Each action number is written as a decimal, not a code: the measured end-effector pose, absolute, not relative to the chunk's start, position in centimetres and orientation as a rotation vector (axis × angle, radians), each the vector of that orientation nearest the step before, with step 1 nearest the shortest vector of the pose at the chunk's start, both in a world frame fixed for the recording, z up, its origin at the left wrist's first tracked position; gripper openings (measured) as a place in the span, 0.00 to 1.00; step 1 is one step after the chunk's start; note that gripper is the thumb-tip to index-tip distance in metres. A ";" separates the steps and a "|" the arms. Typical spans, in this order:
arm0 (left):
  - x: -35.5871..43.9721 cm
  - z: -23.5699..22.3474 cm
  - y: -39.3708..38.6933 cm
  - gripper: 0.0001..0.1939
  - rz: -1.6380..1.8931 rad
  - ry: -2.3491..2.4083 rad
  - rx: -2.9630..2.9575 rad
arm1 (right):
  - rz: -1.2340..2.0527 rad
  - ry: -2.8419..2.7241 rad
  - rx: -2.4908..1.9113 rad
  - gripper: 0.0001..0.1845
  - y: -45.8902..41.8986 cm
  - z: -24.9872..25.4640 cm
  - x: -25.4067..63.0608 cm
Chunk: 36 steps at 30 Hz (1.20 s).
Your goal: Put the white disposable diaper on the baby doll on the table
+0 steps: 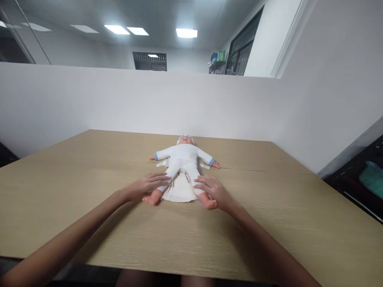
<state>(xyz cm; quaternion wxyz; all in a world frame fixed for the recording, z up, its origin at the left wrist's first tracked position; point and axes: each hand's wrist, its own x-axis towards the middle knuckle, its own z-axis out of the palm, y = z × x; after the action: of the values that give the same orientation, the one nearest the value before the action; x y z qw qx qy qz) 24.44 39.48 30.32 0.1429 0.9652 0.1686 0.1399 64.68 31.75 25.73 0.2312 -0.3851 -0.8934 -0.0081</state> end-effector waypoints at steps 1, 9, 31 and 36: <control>24.1 29.5 39.8 0.34 0.372 0.491 2.825 | -0.039 -2.477 -1.071 0.32 31.8 25.1 64.9; 25.0 29.6 39.3 0.28 0.369 0.557 2.810 | 0.216 -2.491 -1.085 0.32 32.1 25.5 65.6; 32.2 32.4 44.0 0.11 0.962 1.126 2.168 | 0.294 -1.688 -1.330 0.15 39.9 27.3 60.8; 34.4 31.9 52.7 0.17 0.962 1.084 1.709 | 0.469 -1.476 -1.379 0.21 48.6 27.4 60.0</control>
<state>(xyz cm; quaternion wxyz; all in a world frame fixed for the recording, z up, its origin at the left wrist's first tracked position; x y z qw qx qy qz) 34.39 52.70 31.86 0.4352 0.6867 0.4356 0.3864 60.05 48.57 27.41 0.5090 -0.5723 -0.6128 0.1948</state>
